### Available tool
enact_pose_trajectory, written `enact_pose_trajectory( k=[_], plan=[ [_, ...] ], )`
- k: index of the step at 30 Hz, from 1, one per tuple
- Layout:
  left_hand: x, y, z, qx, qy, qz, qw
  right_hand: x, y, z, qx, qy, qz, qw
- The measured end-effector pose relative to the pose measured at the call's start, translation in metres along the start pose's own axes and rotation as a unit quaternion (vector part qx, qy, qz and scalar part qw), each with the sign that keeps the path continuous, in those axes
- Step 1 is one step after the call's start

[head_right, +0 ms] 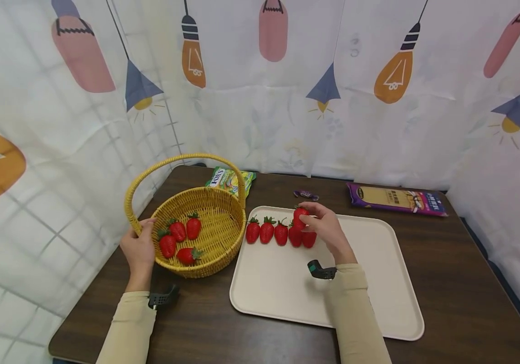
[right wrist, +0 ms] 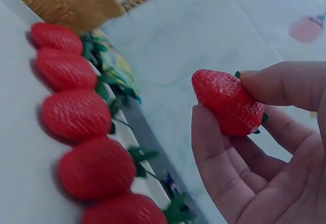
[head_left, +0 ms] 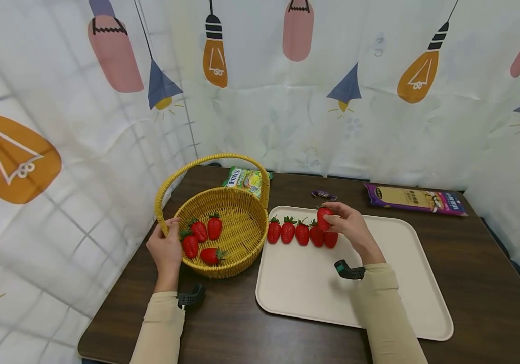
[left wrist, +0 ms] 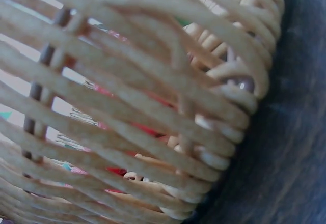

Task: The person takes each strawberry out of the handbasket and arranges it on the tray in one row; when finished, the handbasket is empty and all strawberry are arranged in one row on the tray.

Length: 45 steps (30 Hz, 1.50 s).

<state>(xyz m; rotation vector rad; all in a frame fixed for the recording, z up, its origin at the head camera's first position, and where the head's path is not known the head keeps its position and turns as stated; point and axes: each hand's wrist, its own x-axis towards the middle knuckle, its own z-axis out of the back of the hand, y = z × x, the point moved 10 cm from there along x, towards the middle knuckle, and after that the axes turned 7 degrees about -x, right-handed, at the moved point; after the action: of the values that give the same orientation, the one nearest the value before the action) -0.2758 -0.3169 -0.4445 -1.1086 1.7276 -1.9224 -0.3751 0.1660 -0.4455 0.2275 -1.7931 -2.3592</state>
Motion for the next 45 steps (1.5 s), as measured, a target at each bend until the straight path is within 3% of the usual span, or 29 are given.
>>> enact_pose_trajectory(
  k=[7, 17, 31, 38, 45],
  plan=[
    [0.000, -0.001, -0.001, 0.006, 0.001, -0.001, 1.0000, -0.008, -0.014, 0.042, -0.008, -0.051, -0.032, 0.9981],
    [0.002, -0.003, -0.002, -0.003, 0.006, -0.009, 0.9999, -0.016, -0.033, 0.071, -0.043, -0.062, -0.064, 0.9950],
    [0.001, 0.001, -0.001, -0.003, 0.005, 0.007, 1.0000, -0.018, -0.056, 0.073, -0.104, -0.021, -0.092, 0.9901],
    [-0.013, -0.038, -0.002, -0.015, 0.018, 0.017, 0.9996, -0.016, -0.064, 0.062, -0.134, 0.026, -0.095, 0.9860],
    [-0.014, -0.041, -0.002, -0.015, 0.021, 0.008, 0.9996, -0.016, -0.071, 0.060, -0.152, 0.033, -0.114, 0.9812]
  ],
)
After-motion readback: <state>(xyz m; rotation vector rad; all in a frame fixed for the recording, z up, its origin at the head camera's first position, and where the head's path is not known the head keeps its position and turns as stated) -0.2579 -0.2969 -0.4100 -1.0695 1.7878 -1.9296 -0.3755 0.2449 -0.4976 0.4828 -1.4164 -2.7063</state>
